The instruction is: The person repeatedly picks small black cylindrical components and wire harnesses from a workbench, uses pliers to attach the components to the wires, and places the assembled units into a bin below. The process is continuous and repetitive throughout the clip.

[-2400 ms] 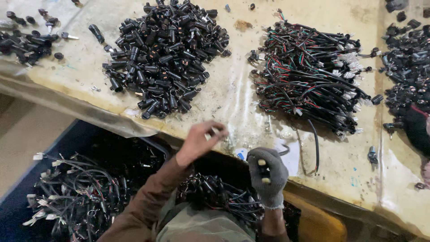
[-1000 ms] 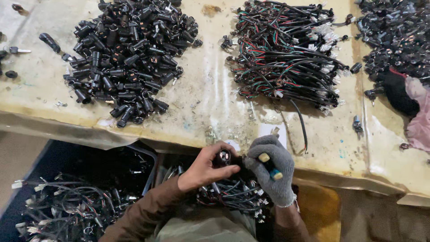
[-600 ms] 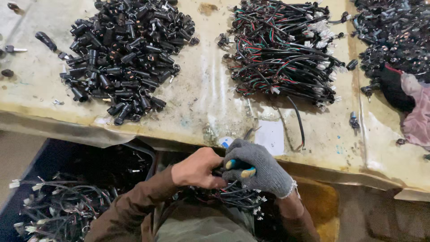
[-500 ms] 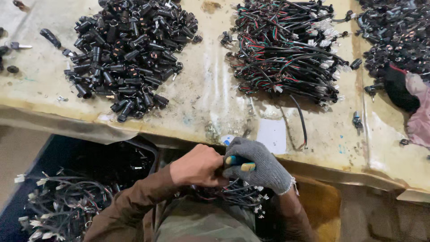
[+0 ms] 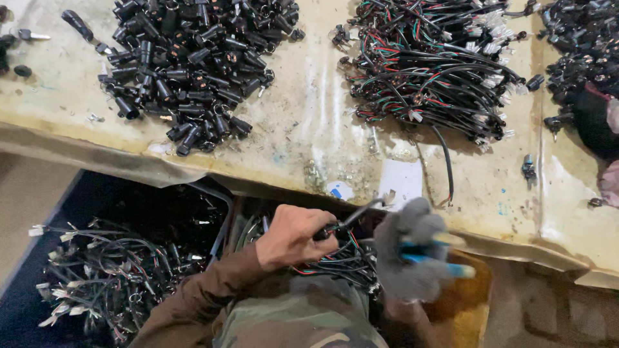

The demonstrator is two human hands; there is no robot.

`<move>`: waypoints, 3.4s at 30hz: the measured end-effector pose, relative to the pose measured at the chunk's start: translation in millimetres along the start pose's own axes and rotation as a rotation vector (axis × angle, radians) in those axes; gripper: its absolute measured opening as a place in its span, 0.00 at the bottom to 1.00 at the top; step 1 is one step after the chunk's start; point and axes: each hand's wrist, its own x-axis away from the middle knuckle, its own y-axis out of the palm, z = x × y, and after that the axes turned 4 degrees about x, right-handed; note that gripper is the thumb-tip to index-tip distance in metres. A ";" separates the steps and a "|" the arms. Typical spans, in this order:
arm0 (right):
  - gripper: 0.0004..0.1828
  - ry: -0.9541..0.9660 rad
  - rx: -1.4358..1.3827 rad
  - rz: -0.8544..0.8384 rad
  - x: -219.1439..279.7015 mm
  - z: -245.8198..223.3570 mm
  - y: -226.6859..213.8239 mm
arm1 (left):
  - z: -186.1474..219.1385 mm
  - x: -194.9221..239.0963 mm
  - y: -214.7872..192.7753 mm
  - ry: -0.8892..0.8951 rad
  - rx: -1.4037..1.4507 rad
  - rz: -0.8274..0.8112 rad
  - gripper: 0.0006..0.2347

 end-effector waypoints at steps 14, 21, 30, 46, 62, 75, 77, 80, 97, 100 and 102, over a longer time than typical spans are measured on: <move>0.26 0.082 -0.138 -0.329 31.0 13.2 -3.6 | 47.9 25.9 14.1 -0.163 0.318 -0.124 0.15; 0.27 0.120 -0.133 -0.182 38.1 18.5 -3.5 | 37.8 31.0 21.2 -0.230 0.279 -0.208 0.15; 0.24 0.011 -0.085 -0.223 39.0 19.1 -8.2 | 45.5 34.8 30.9 -0.215 0.227 -0.116 0.17; 0.20 -0.566 1.809 -0.240 -283.0 7.1 -76.0 | 15.7 2.1 9.7 -0.029 0.672 -0.304 0.12; 0.23 -0.585 1.754 -0.215 -158.5 37.1 -126.3 | 4.6 19.9 27.3 -0.127 0.687 -0.407 0.12; 0.22 -0.480 1.968 -0.441 -233.8 13.8 -192.5 | 2.1 44.8 -2.2 0.088 -0.046 -0.590 0.16; 0.22 -0.586 1.875 -0.399 -249.4 16.0 -179.7 | -1.5 50.8 0.3 0.119 -0.126 -0.664 0.18; 0.23 -0.563 1.802 -0.372 -240.3 21.2 -154.7 | -4.6 55.3 2.1 0.079 -0.130 -0.735 0.18; 0.18 -0.414 1.771 -0.616 -124.4 31.5 -118.1 | -168.1 8.1 -127.3 -0.322 -0.918 0.359 0.41; 0.21 -0.530 1.692 -0.561 -134.0 50.8 -113.5 | -191.8 -5.0 -115.8 -0.430 -0.879 0.241 0.41; 0.20 -0.477 1.713 -0.439 -144.2 61.3 -107.4 | -192.6 -11.4 -89.2 -0.356 -0.870 0.217 0.38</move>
